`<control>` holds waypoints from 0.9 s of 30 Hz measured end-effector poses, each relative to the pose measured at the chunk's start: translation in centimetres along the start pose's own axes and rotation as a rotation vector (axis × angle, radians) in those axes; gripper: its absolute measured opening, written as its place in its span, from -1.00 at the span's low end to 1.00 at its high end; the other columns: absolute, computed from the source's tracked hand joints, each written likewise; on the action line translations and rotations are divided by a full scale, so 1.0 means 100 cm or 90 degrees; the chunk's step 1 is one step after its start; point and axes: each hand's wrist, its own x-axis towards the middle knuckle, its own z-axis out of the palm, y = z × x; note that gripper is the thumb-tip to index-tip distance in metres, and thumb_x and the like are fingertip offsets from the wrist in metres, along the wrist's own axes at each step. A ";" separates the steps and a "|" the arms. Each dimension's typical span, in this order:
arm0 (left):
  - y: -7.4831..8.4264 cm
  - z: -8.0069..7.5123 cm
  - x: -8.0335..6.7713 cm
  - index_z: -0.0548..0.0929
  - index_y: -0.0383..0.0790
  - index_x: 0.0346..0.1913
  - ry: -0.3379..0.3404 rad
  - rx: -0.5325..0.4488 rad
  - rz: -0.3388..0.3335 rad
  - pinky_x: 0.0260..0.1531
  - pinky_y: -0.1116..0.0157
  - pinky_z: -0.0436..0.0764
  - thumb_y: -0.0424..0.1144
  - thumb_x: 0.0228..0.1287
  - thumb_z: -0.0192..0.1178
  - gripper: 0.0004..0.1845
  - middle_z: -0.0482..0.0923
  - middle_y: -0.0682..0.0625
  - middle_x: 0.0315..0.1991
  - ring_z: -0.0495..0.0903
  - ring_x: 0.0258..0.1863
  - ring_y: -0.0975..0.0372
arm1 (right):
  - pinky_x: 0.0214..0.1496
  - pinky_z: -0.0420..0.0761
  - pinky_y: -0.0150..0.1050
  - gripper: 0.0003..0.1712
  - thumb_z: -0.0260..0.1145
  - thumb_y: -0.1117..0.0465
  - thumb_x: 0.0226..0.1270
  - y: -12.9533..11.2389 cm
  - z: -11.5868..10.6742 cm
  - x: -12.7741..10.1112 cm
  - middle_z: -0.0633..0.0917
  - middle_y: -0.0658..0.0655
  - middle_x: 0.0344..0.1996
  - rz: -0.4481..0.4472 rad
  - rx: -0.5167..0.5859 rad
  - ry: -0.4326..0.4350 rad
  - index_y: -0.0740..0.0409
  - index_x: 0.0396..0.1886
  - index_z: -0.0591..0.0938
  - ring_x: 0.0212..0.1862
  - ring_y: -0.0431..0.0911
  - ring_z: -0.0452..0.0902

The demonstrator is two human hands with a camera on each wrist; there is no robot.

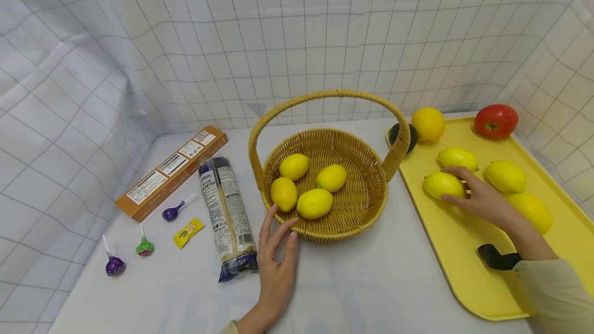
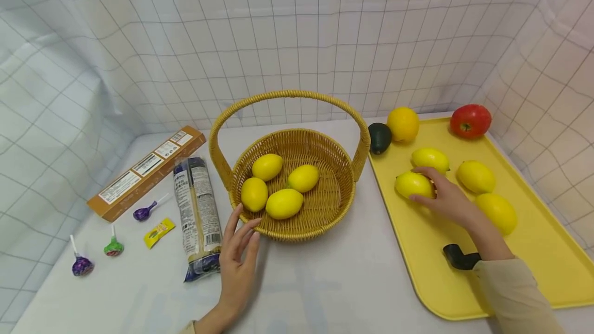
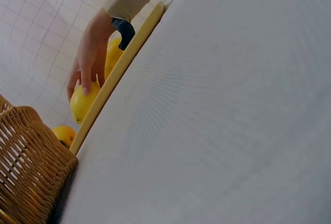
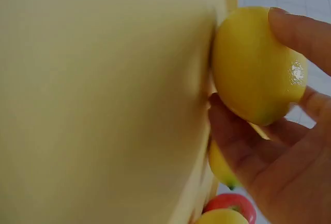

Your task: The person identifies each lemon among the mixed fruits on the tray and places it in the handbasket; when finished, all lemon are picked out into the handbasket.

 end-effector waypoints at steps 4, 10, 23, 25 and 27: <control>0.016 0.001 0.006 0.60 -0.38 -0.02 -0.001 -0.001 -0.001 0.06 0.34 0.42 -0.59 0.28 0.05 -0.74 0.14 -0.31 0.33 0.18 0.24 -0.22 | -0.20 0.34 -0.40 -0.36 0.34 0.19 0.24 -0.008 0.006 -0.005 0.42 0.32 0.09 -0.023 -0.010 0.011 0.23 0.24 0.28 -0.09 0.12 0.34; 0.006 0.001 0.002 0.60 -0.37 -0.01 -0.003 0.006 0.008 0.07 0.35 0.42 -0.59 0.27 0.07 -0.73 0.14 -0.26 0.34 0.20 0.25 -0.16 | -0.12 0.43 -0.46 -0.39 0.28 0.25 0.30 -0.039 0.004 -0.026 0.38 0.10 0.13 -0.039 0.120 -0.038 0.12 0.29 0.27 -0.02 -0.07 0.37; -0.007 0.000 -0.002 0.61 -0.31 0.02 0.000 0.001 0.009 0.10 0.34 0.39 -0.53 0.30 0.08 -0.72 0.12 -0.14 0.37 0.10 0.34 0.05 | 0.06 0.48 -0.11 -0.37 0.32 0.21 0.27 -0.164 0.074 0.035 0.41 0.14 0.18 -0.164 0.340 -0.268 0.14 0.31 0.34 0.07 0.01 0.39; -0.007 0.000 -0.001 0.61 -0.28 0.03 -0.001 0.007 0.010 0.10 0.33 0.39 -0.53 0.30 0.07 -0.71 0.13 -0.14 0.37 0.09 0.34 0.05 | 0.07 0.45 -0.09 -0.36 0.33 0.15 0.26 -0.173 0.087 0.046 0.42 0.11 0.17 -0.155 0.314 -0.292 0.11 0.30 0.36 0.06 -0.02 0.40; -0.006 -0.001 -0.001 0.61 -0.22 0.04 0.000 0.015 0.008 0.09 0.27 0.42 -0.51 0.32 0.07 -0.70 0.14 -0.11 0.37 0.10 0.34 0.06 | 0.08 0.42 -0.09 -0.36 0.34 0.10 0.25 -0.180 0.096 0.054 0.42 0.07 0.16 -0.147 0.294 -0.313 0.06 0.30 0.37 0.06 -0.04 0.39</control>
